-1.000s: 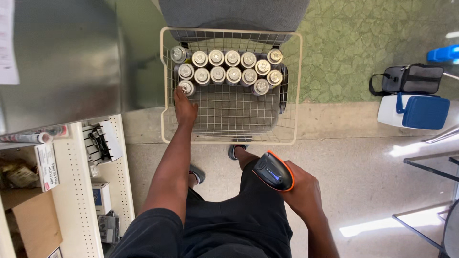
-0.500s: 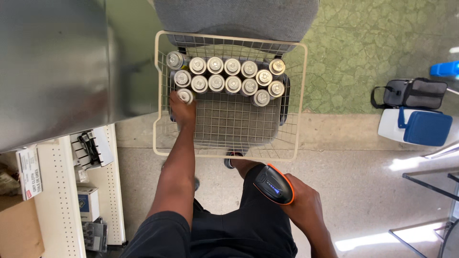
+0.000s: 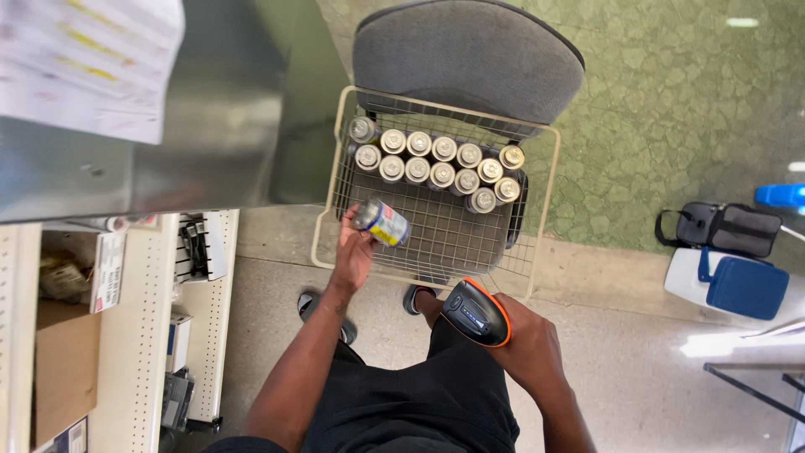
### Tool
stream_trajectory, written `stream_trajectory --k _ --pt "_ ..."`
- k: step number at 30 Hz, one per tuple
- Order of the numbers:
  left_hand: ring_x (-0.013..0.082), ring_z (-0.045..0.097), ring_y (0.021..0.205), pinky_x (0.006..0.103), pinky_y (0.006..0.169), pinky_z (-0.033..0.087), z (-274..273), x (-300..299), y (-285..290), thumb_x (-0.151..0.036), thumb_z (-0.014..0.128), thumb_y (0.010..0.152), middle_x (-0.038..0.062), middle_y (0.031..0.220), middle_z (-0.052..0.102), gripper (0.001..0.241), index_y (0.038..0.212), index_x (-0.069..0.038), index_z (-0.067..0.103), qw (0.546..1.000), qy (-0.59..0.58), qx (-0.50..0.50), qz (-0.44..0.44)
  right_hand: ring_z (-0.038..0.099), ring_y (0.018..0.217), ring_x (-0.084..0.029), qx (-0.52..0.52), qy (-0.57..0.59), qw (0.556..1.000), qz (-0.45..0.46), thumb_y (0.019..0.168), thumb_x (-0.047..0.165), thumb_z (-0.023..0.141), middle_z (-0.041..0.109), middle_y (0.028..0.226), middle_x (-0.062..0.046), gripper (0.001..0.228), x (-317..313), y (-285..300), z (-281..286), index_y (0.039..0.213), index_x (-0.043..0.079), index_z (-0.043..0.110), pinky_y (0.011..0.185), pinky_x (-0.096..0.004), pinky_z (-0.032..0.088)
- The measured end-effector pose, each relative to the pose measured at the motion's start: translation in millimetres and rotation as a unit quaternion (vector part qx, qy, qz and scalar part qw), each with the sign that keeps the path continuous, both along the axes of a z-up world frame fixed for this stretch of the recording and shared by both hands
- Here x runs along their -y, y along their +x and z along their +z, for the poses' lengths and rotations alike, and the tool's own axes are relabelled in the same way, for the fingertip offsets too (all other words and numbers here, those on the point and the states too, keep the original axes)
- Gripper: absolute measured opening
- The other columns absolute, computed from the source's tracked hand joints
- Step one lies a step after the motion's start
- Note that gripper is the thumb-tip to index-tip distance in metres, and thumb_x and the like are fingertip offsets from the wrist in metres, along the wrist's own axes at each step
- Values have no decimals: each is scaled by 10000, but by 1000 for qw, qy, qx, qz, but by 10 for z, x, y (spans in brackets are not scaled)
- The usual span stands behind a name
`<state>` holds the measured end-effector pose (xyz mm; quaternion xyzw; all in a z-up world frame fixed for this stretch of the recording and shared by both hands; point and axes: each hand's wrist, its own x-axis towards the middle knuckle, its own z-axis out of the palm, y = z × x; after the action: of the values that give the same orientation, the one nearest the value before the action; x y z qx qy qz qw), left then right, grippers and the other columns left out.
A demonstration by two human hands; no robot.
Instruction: The person takes cans one at a time from a basket on a chair and places them onto a storage shelf while holding a handheld scanner.
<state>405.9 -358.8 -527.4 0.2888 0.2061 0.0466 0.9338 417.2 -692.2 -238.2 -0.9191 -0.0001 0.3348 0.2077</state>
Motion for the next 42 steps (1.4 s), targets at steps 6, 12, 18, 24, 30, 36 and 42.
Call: stream_trajectory --k 6,12,18,24,30,36,42 --pt "423 724 1424 583 1154 605 998 103 -244 -356 578 1106 300 1727 632 590 1557 6 696 983 -133 40 -119 833 850 -290 56 37 996 58 879 468 872 873 942 85 319 -164 -55 193 1141 305 793 750 -441 593" --pt "464 736 1431 608 1223 593 808 37 -802 -198 792 1020 272 1534 759 670 1645 -16 632 977 -110 -150 -107 791 856 -414 71 33 992 95 891 468 860 829 857 13 273 -282 -134 433 1003 275 704 724 -476 565" --pt "362 871 1078 510 940 720 913 -215 -1181 -152 712 992 238 1182 853 468 1429 15 727 994 -35 -89 -58 868 1001 -389 125 95 979 133 785 446 957 855 965 -48 453 -353 -323 448 1157 300 745 854 -565 678" --pt "280 833 1208 454 1077 667 975 -610 -1582 -215 698 1055 224 1300 846 586 1597 8 678 995 43 -59 -68 871 930 -384 145 112 955 234 806 432 941 851 902 -38 389 -768 -451 854 1109 263 766 811 -548 674" --pt "239 834 1201 411 1070 662 1607 -866 -1800 -168 709 1067 191 1329 847 568 1605 11 661 994 95 -31 -40 871 938 -390 208 83 910 348 856 554 908 850 971 -35 460 -1084 -621 973 1175 262 750 774 -531 668" --pt "234 796 1230 373 1018 629 1911 -1304 -2159 -350 729 1093 140 1487 810 723 1725 -30 583 985 131 -97 -57 817 827 -350 175 7 887 428 946 513 846 827 959 54 306 -1463 -725 1181 1089 289 694 703 -546 592" --pt "243 792 1225 391 1041 632 1979 -1786 -2452 -232 777 1070 121 1426 811 597 1612 -18 645 988 141 -59 7 738 720 -320 188 15 879 438 909 475 847 765 786 73 267 -1955 -815 1332 969 298 656 655 -489 529"
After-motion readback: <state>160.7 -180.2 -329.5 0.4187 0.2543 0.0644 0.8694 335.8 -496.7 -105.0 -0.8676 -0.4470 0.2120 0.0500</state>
